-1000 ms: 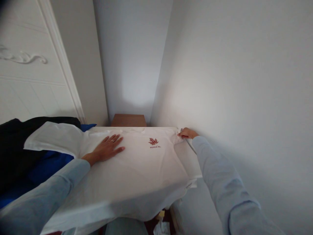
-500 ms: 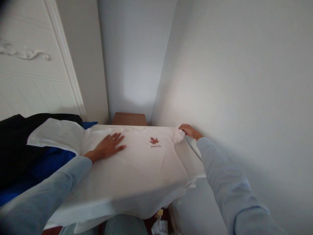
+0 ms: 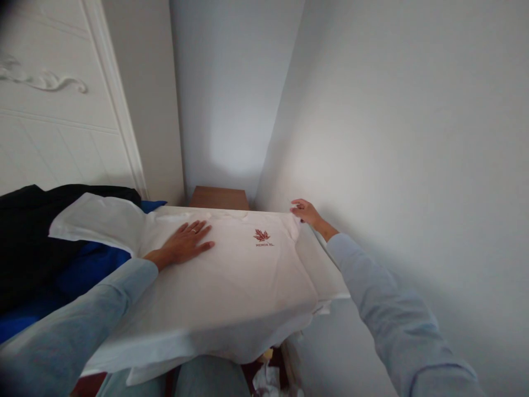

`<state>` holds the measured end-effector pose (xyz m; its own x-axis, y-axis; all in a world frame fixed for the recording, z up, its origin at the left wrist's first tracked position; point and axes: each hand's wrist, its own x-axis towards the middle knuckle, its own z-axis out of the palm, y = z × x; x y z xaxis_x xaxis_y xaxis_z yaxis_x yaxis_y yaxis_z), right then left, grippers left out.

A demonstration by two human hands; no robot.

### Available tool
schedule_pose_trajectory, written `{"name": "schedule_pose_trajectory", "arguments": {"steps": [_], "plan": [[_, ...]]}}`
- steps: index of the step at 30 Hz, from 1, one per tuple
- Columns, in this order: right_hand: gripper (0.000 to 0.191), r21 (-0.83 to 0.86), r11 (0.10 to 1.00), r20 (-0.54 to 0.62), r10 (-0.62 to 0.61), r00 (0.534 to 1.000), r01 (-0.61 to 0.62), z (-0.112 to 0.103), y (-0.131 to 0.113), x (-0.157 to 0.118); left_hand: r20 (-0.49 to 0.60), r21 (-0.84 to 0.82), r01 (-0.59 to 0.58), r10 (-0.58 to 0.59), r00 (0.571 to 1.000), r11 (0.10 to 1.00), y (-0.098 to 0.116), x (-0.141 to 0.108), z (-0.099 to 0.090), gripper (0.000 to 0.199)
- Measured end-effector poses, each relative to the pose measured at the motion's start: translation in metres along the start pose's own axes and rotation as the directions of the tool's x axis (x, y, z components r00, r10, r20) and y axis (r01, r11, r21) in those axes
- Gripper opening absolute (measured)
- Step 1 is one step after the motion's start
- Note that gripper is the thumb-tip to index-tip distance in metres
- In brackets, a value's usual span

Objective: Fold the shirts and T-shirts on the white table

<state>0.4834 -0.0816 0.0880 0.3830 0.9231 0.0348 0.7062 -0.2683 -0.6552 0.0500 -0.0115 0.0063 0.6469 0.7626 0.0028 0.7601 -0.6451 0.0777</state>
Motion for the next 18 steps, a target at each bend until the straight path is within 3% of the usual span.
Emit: {"name": "schedule_pose_trajectory", "arguments": {"steps": [3, 5, 7, 13, 18], "plan": [[0.061, 0.308, 0.950, 0.257, -0.133, 0.957, 0.049, 0.014, -0.006, -0.012, 0.005, -0.002, 0.000, 0.000, 1.000, 1.000, 0.002, -0.002, -0.002, 0.084], [0.058, 0.439, 0.896, 0.247, -0.190, 0.950, 0.066, 0.017, -0.003, -0.017, 0.012, 0.000, 0.004, -0.004, 1.000, 1.000, 0.003, -0.003, -0.004, 0.083], [0.048, 0.459, 0.881, 0.179, -0.221, 0.959, 0.118, 0.016, 0.005, -0.015, 0.013, 0.000, 0.001, -0.001, 1.000, 1.000, 0.005, -0.004, -0.005, 0.083], [0.035, 0.018, 0.963, 0.141, -0.269, 0.953, 0.269, 0.029, 0.025, 0.003, -0.005, -0.008, -0.003, 0.003, 1.000, 1.000, 0.004, -0.002, -0.005, 0.082], [0.040, -0.096, 0.927, 0.109, -0.352, 0.930, 0.363, 0.069, 0.014, -0.001, 0.018, -0.008, 0.008, -0.008, 1.000, 1.000, 0.004, -0.003, -0.005, 0.083]]}}
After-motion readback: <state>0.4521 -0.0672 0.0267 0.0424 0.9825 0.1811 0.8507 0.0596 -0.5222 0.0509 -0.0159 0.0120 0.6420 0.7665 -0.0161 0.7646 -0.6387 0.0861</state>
